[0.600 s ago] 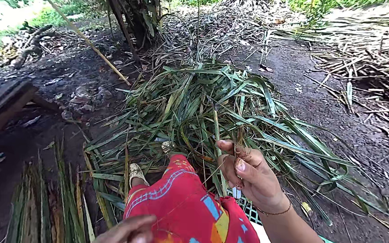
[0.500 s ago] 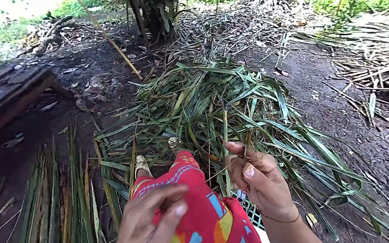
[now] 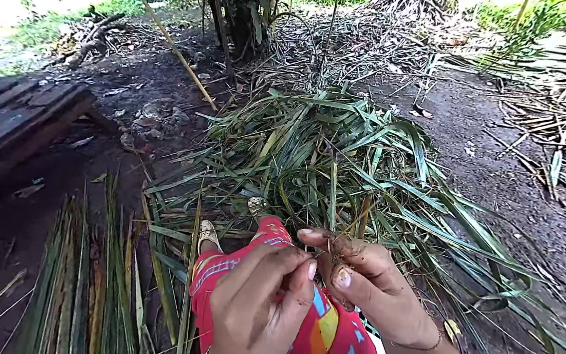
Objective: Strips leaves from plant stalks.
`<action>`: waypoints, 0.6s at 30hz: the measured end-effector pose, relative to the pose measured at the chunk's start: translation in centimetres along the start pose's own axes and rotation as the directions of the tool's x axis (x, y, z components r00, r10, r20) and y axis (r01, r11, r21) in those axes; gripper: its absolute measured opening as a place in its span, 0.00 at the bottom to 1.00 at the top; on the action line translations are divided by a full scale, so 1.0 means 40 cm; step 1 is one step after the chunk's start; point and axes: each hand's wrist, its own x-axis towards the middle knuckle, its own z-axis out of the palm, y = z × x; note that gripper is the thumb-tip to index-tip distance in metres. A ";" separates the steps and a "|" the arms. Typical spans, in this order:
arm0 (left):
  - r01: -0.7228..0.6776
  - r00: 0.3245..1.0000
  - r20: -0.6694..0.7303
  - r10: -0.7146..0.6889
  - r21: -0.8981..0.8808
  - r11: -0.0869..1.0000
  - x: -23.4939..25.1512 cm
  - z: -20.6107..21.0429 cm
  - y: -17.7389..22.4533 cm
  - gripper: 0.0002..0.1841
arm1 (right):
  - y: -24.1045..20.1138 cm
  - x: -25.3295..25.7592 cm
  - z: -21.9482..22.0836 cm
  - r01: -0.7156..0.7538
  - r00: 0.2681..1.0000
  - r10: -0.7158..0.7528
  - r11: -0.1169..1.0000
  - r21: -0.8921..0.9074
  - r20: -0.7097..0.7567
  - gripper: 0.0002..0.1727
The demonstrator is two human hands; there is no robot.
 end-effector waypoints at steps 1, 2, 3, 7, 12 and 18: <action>0.017 1.000 0.004 -0.017 -0.024 1.000 0.001 -0.001 0.002 0.10 | 0.002 -0.001 0.002 0.015 1.000 -0.015 1.000 -0.003 -0.012 0.24; 0.029 1.000 0.009 -0.029 -0.043 0.999 0.000 0.000 0.005 0.10 | 0.004 -0.001 0.003 0.026 0.999 -0.027 1.000 -0.004 -0.021 0.23; 0.037 0.999 0.015 -0.036 -0.056 0.998 -0.001 0.000 0.006 0.10 | 0.005 -0.001 0.002 0.037 0.999 -0.037 0.999 -0.003 -0.027 0.23; 0.057 0.998 0.029 -0.055 -0.079 0.995 -0.004 0.002 0.003 0.10 | 0.006 0.000 -0.008 0.041 0.997 -0.040 0.999 0.012 -0.073 0.23; 0.074 0.996 0.055 -0.069 -0.085 0.994 -0.007 0.000 -0.002 0.12 | 0.009 0.002 -0.025 0.033 0.992 -0.030 0.999 0.021 -0.122 0.20; 0.113 0.991 0.076 -0.107 -0.077 0.991 -0.015 -0.022 -0.010 0.12 | -0.016 0.025 -0.096 0.040 0.957 -0.042 0.999 -0.013 -0.287 0.21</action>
